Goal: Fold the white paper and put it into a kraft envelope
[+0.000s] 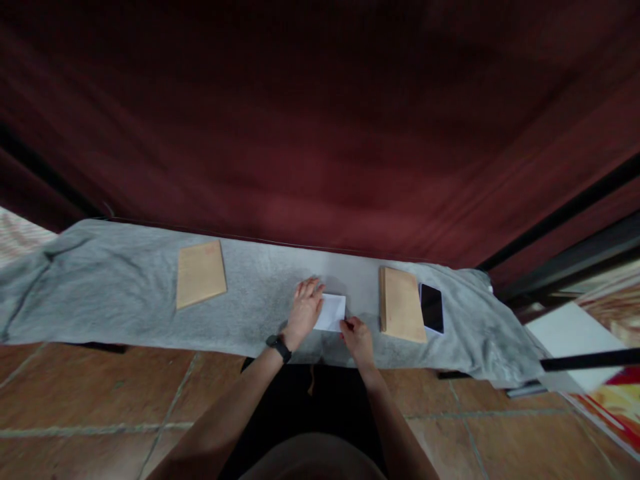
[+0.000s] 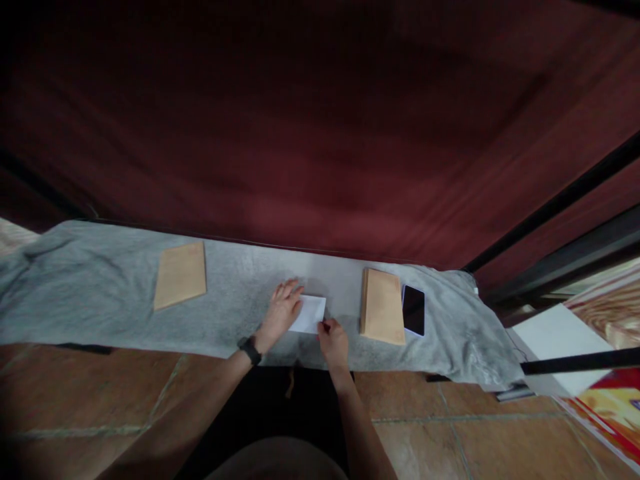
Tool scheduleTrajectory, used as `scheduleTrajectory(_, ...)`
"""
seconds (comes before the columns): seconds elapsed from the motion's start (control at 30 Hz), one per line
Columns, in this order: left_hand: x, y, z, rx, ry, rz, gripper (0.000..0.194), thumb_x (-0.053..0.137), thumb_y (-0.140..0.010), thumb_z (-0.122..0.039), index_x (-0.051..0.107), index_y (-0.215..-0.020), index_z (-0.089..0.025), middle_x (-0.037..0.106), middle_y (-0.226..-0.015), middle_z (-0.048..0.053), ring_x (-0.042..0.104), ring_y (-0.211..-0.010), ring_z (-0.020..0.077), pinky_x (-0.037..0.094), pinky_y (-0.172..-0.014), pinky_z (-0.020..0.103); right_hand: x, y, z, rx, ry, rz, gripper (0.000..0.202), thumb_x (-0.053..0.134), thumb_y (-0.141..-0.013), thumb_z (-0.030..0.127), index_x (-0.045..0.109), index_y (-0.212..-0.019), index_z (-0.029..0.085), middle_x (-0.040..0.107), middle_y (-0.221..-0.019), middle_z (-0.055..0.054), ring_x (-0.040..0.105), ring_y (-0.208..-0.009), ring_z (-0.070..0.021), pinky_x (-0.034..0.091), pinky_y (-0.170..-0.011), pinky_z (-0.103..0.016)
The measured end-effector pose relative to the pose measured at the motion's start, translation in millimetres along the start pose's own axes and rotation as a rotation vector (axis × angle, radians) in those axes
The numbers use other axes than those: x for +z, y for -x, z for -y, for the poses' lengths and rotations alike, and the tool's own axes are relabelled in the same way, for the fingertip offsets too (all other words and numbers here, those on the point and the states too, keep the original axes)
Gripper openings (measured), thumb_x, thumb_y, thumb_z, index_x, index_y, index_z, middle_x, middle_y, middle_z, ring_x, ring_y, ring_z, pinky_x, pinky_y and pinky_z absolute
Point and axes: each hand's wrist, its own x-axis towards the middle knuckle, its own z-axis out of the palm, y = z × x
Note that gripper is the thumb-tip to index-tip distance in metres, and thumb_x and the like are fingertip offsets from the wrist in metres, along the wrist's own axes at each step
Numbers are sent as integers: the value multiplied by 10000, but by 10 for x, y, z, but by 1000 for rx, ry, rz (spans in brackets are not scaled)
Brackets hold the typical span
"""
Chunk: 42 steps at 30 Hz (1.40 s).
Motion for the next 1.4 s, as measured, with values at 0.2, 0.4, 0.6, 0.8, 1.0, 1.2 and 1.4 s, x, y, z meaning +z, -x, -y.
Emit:
scheduleTrajectory(0.2, 349, 522, -226, 118, -109, 146, 452, 399, -1010, -351, 502, -1430, -217, 414, -1568, 93, 343, -1464, 254, 248, -1210, 506, -19, 75, 62, 2, 362, -40, 165, 548, -938, 301, 678, -933, 199, 740, -817, -75, 710, -774, -205, 472, -677, -257)
scheduleTrajectory(0.4, 422, 554, -154, 169, -189, 229, 587, 380, -973, -240, 308, -1554, -203, 309, -1617, 103, 263, -1500, 254, 216, -1223, 496, 135, 120, 192, -423, 355, -123, 353, 432, -1004, 266, 582, -1306, 160, 644, -1305, -160, 583, -1226, -242, 438, -1040, -404)
scheduleTrajectory(0.6, 406, 527, -108, 134, -193, 242, 659, 338, -938, -176, 210, -1584, -156, 306, -1613, 131, 250, -1504, 246, 203, -1227, 480, 299, 152, 141, -558, 360, -63, 496, 331, -1039, 255, 366, -1528, 179, 429, -1547, -136, 377, -1447, -251, 270, -1186, -528)
scheduleTrajectory(0.8, 260, 530, 79, -7, -175, 184, 589, 305, -984, -274, 323, -1540, -80, 338, -1592, 154, 260, -1501, 257, 221, -1225, 457, 290, 157, 20, -590, 437, -94, 516, 422, -1027, 299, 383, -1519, 150, 415, -1545, -156, 371, -1452, -281, 264, -1191, -539)
scheduleTrajectory(1.0, 139, 614, 288, -81, -173, 115, 603, 309, -1002, -382, 350, -1530, -94, 388, -1565, 159, 293, -1488, 266, 225, -1222, 479, 274, 118, -71, -567, 468, -139, 528, 404, -1025, 273, 356, -1526, 112, 408, -1543, -181, 382, -1440, -290, 281, -1169, -558)
scheduleTrajectory(1.2, 94, 659, 340, -150, -189, 104, 582, 311, -1000, -358, 356, -1533, -129, 389, -1568, 142, 336, -1470, 267, 222, -1221, 479, 135, 94, -206, -569, 466, -142, 488, 374, -1021, 251, 423, -1496, 152, 435, -1539, -142, 410, -1419, -285, 257, -1174, -561)
scheduleTrajectory(1.4, 91, 651, 270, -221, -206, 27, 584, 311, -993, -311, 365, -1515, -56, 361, -1572, 190, 269, -1494, 305, 181, -1226, 515, 73, 88, -243, -532, 436, -152, 506, 408, -1009, 278, 420, -1506, 185, 439, -1540, -112, 420, -1409, -301, 268, -1177, -542)
